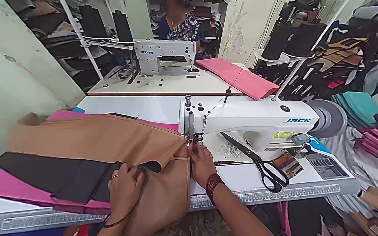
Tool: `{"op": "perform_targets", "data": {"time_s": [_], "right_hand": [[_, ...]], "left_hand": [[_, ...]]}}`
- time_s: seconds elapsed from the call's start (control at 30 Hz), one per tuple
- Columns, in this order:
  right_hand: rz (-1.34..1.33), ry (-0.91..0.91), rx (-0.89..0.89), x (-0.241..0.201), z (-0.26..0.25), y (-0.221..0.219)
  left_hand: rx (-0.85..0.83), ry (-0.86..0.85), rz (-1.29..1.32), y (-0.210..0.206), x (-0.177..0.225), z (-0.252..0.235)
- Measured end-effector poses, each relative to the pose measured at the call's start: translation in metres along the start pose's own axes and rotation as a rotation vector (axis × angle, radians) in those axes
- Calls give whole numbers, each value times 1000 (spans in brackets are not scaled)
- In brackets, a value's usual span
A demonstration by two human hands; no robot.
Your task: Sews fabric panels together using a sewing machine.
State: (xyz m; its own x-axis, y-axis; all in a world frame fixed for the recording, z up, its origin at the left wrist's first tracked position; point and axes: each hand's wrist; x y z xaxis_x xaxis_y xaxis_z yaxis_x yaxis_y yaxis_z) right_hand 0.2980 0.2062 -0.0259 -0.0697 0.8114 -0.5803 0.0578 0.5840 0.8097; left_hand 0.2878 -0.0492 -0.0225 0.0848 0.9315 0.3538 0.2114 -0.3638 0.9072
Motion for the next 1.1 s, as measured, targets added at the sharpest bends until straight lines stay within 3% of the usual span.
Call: {"op": "perform_targets", "data": {"time_s": [0.2,0.33,0.77,0.97,1.1], "right_hand": [[-26,-62,-28,-1,-3,5],[-170,46,190,3,5,0],[-44,-46,24,2,-7,5],[-100,-25,94,1,-5,6],[-76,-87,-9,-3,-6,11]], "left_hand": [[2,59,-23,-1,15,6],[15,75,-39,-2,22,7],[-10,136,-93,-7,38,-6],[-48,146,-74,-7,40,-18],[-86,166,-72,-6,39,-23]]}}
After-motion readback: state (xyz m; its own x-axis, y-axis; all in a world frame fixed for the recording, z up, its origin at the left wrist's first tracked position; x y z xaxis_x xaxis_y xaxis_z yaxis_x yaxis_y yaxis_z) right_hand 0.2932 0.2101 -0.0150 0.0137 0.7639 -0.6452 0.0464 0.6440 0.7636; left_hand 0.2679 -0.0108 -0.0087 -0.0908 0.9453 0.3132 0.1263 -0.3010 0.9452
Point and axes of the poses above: each hand's wrist, its own z-axis away from the middle knuckle, its own y-axis out of the back of the hand, x = y × z, and after that the axes turned 8 degrees about -z, right-handed
